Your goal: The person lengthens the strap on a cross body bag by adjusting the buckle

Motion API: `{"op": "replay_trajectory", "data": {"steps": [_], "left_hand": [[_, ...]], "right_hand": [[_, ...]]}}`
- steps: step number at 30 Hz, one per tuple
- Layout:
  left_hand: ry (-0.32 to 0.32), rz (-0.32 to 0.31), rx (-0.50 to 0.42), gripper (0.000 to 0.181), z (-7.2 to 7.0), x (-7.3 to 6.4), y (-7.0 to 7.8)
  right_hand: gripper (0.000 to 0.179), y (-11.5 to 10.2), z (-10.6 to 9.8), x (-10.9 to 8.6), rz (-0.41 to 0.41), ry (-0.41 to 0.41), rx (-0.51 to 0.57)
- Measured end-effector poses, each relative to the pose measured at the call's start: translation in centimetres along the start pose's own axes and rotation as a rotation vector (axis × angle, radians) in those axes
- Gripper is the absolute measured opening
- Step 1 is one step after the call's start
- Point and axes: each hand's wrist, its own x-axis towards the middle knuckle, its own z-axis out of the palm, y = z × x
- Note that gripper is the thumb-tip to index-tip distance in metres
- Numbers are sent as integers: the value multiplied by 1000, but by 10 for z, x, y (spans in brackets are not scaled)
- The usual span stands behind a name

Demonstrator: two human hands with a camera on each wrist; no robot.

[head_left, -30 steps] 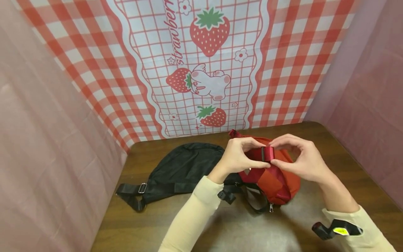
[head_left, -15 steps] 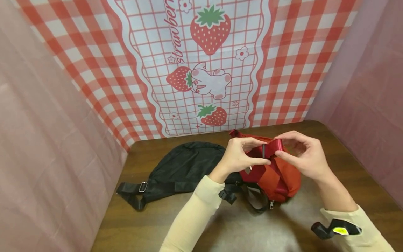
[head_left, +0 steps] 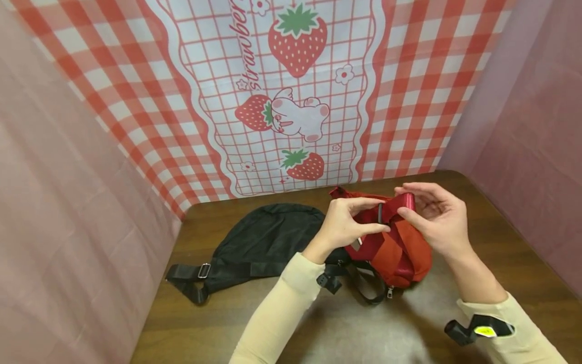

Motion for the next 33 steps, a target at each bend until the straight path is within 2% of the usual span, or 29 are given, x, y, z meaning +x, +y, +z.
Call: {"op": "replay_trajectory", "data": {"steps": [5,7,10,12,14,16,18,21,25,29,33], "left_hand": [[-6,25,21,49,1,1,1],[-4,20,22,49,1,2,1],[5,11,20,48,-1,3,0],[13,8,9,47,-2,3,-1],[18,10,-21,46,-3,3,-2],[22,19,-63,45,-4,4,-2],[28,27,-86,45,-5,4,-1],[36,31,-123,46,-6,3,0],[70,3,-158,48,-9,0,1],[80,-5,-165,48,-10,0,0],[77,12,-165,46,-9,1,-1]], "right_hand": [[47,2,0,-2,40,6,-80],[41,2,-1,-2,26,54,-68],[46,5,-4,-5,28,76,-6],[54,8,-6,-11,81,37,-86],[58,13,-7,-17,154,-35,-238],[55,17,-8,-23,202,-89,-409],[47,21,-7,-26,224,-105,-521],[37,23,-8,-29,240,-91,-592],[41,23,-15,-35,264,-115,-669],[49,24,-16,-37,223,-135,-697],[46,23,-7,-31,99,-130,-800]]}}
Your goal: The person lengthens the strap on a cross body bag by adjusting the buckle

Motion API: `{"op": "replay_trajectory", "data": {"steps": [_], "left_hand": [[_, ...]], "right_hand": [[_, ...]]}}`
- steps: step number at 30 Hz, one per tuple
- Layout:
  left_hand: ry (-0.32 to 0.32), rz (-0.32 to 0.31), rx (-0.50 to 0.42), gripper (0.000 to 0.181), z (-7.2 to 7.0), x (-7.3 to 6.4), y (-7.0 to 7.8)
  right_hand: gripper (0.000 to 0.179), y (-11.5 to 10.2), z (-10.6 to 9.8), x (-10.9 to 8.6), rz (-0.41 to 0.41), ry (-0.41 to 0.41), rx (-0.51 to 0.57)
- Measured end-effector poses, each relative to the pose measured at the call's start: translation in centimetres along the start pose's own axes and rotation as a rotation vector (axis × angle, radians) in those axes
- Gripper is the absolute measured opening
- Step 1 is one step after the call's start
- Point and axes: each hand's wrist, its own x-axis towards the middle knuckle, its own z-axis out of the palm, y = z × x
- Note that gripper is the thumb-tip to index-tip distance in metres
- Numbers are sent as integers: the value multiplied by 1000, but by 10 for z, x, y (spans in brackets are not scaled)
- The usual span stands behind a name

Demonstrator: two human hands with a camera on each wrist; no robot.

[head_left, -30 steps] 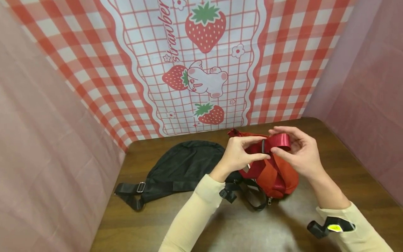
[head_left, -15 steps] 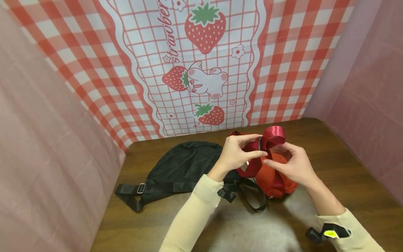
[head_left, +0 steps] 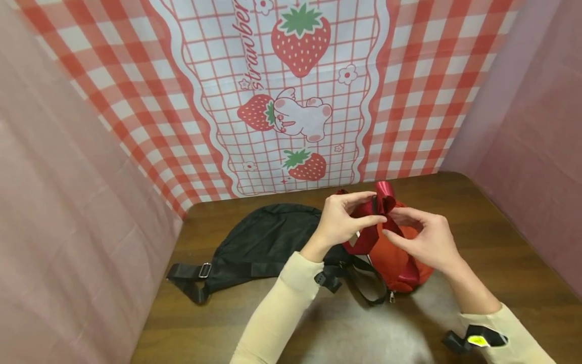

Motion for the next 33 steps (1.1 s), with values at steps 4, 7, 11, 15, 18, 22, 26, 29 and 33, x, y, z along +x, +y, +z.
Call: {"op": "replay_trajectory", "data": {"steps": [4,7,11,15,18,22,26,29,33], "left_hand": [[18,2,13,46,-1,0,1],[35,-8,14,46,-2,-1,1],[22,-10,10,45,-1,-2,2],[1,-5,19,46,0,-2,3],[15,-4,13,45,-1,-2,3],[40,-3,-1,45,-5,-3,5],[60,-27,-5,46,-9,-4,7],[91,-34,-12,46,-10,-5,9],[114,-18,-23,47,-11,-5,13]], "right_hand": [[42,-4,-3,1,-48,-15,-155],[45,-4,-5,-1,-32,-57,-185],[45,-8,-1,3,-45,-47,-154],[39,-13,3,8,-93,16,-179],[38,-12,0,6,-113,13,-215],[40,-4,-6,0,-130,-9,-217],[41,8,-10,-3,-244,45,-286],[41,14,-11,-5,-329,96,-361],[48,17,-11,-9,-286,95,-324]]}}
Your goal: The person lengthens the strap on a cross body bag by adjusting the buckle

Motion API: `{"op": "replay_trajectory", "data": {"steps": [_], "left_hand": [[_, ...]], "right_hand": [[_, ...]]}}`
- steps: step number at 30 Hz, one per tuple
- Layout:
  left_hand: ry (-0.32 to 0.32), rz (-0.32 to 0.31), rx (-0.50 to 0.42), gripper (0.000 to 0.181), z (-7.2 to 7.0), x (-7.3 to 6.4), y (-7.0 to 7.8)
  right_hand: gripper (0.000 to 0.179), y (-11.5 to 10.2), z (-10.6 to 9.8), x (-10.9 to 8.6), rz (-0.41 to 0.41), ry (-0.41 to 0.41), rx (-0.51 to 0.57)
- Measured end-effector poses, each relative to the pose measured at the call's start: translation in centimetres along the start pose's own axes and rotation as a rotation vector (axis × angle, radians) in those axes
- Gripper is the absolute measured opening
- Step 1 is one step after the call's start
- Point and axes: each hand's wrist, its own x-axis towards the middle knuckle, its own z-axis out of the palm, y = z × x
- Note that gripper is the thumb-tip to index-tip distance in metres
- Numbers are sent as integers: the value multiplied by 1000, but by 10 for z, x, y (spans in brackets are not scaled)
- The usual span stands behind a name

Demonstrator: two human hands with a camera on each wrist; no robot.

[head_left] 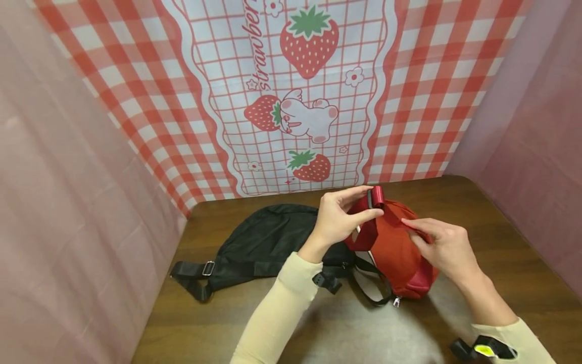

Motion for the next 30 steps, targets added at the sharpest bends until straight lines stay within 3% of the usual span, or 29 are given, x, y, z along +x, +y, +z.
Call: {"op": "replay_trajectory", "data": {"steps": [6,12,20,24,27,30], "left_hand": [[-36,-35,-19,46,5,0,2],[-78,-35,-22,46,8,0,4],[-42,-4,-28,45,3,-1,3],[-76,-5,-36,45,5,-2,2],[-105,11,-18,47,8,-2,0],[-133,29,13,48,11,-2,-2]], "right_hand": [[61,-13,4,10,161,-71,317],[54,-21,6,18,171,-55,265],[52,-12,-1,4,167,-65,172],[58,-14,-4,8,155,-76,311],[62,-19,-8,24,147,-75,444],[62,-23,-16,42,107,-96,506]]}}
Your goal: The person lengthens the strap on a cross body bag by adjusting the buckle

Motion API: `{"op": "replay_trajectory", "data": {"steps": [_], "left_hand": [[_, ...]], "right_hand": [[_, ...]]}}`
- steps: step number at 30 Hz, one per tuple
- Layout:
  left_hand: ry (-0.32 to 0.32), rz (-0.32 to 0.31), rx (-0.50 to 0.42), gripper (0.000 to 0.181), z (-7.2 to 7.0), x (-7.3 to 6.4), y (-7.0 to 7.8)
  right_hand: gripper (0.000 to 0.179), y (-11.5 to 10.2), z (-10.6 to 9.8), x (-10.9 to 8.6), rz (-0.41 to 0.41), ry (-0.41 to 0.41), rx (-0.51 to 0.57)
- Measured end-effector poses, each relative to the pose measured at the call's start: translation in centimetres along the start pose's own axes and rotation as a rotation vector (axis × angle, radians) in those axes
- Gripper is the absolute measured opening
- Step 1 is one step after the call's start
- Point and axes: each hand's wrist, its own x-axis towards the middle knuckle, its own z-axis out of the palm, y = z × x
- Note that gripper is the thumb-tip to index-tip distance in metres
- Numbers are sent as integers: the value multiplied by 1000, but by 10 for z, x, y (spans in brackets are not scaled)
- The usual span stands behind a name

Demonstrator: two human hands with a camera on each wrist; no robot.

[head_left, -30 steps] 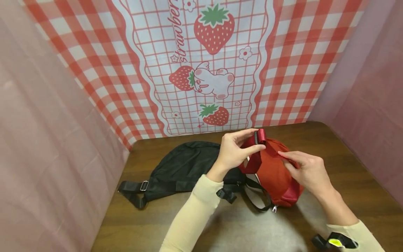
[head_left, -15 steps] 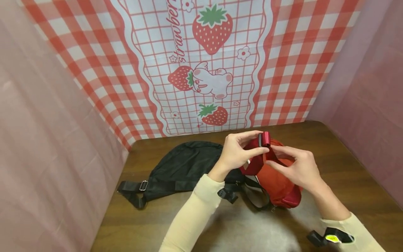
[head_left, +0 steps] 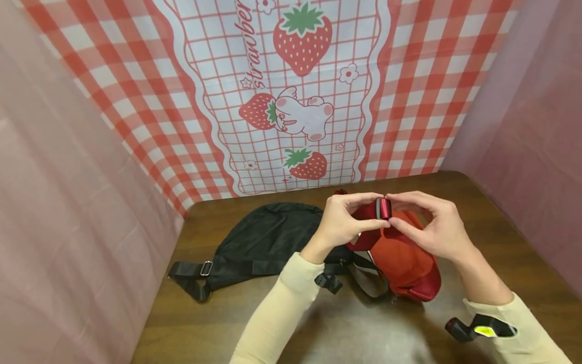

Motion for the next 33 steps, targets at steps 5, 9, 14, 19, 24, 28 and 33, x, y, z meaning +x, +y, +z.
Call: {"op": "replay_trajectory", "data": {"steps": [5,9,14,19,24,28,33], "left_hand": [[-30,-7,64,49,2,-2,2],[-37,6,148,50,3,-2,1],[-10,15,174,47,0,-1,-3],[20,14,168,47,-3,1,-5],[-15,29,99,48,-1,2,-4],[-17,24,111,47,-1,2,-6],[5,10,170,47,-1,2,-8]], "right_hand": [[62,-4,-7,9,-39,-78,-2],[57,-1,-5,7,-67,-37,-16],[46,1,-2,9,-36,104,156],[47,2,-1,13,16,132,412],[53,-2,4,15,78,54,243],[43,-4,5,16,91,129,247],[43,-6,6,18,74,173,452]]}}
